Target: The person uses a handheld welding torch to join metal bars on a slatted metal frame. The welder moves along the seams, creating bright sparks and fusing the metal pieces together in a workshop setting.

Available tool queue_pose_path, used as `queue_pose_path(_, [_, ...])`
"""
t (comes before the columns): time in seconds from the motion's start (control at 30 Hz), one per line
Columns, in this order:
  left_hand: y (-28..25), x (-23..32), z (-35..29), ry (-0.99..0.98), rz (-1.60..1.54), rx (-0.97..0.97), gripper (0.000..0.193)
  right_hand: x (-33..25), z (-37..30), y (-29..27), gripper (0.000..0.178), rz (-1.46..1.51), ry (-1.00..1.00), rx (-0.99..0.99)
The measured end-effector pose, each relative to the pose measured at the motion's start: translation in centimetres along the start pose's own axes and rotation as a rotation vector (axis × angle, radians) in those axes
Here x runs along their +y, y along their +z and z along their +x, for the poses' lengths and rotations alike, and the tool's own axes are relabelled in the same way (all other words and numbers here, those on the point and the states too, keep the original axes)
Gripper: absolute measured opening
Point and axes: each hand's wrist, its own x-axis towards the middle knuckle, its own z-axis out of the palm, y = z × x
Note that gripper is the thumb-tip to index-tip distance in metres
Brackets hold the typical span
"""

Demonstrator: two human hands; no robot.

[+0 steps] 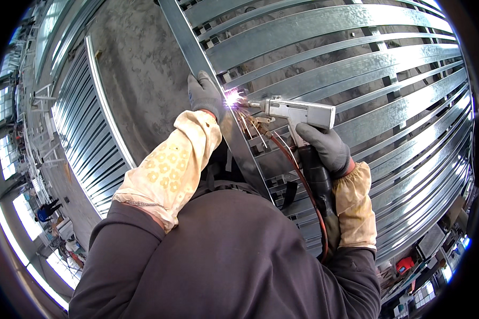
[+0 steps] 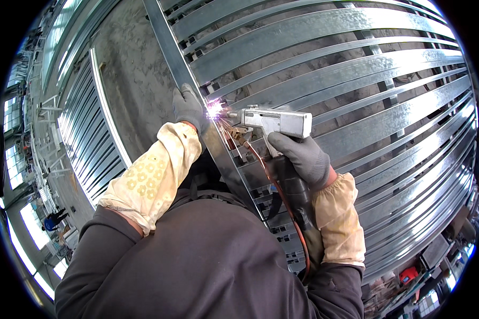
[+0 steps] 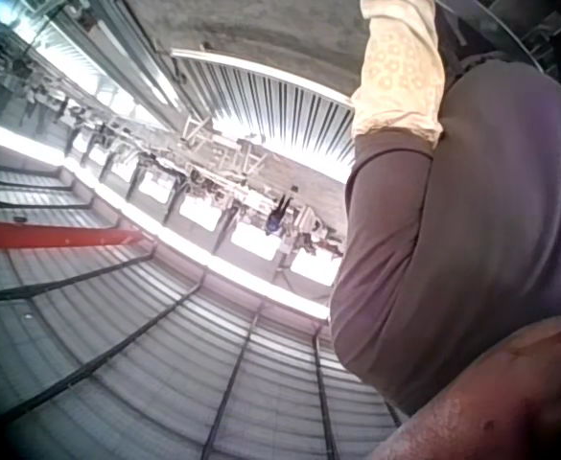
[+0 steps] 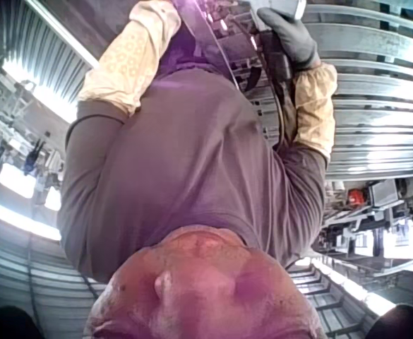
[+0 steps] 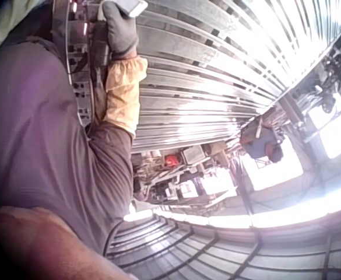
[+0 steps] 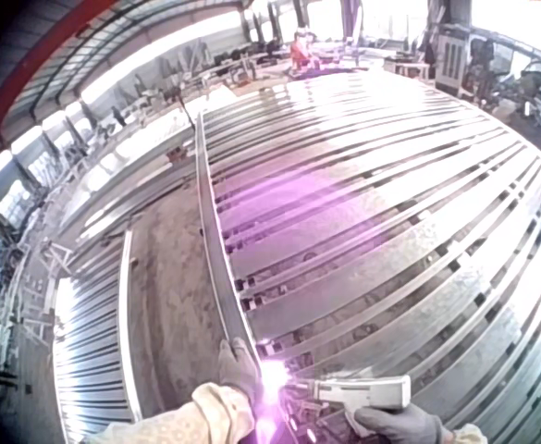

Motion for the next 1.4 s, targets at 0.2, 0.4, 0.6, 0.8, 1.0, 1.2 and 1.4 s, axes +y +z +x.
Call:
queue_pose_path(0.2, [-0.6, 1.3, -0.4, -0.005, -0.046, -0.038, 0.046, -0.3, -0.1, -0.1, 0.033, 0.007, 0.061, -0.032])
queue_pose_path(0.4, [-0.1, 0.2, 0.2, -0.039, -0.078, -0.047, 0.046, -0.4, -0.4, 0.0, 0.033, 0.002, 0.088, 0.002])
queue_pose_path(0.6, [-0.1, 0.2, 0.2, -0.015, -0.081, -0.036, 0.046, -0.3, -0.6, 0.0, 0.034, 0.001, 0.079, -0.020])
queue_pose_path(0.8, [0.2, -0.2, 0.4, 0.040, -0.032, 0.016, 0.046, -0.4, -0.9, 0.1, 0.035, -0.019, 0.092, -0.031])
queue_pose_path(1.0, [-0.1, -0.2, 0.6, 0.028, -0.044, -0.053, 0.048, -0.3, -1.3, 0.1, 0.034, -0.016, 0.081, -0.026])
queue_pose_path(1.2, [0.0, -0.3, 0.6, 0.009, -0.039, -0.054, 0.056, -0.4, -1.8, 0.1, 0.032, -0.037, 0.088, -0.026])
queue_pose_path(1.4, [1.4, -2.7, 2.0, -0.026, -0.013, -0.044, 0.064, 0.0, -1.9, 0.0, 0.032, 0.009, 0.095, -0.016])
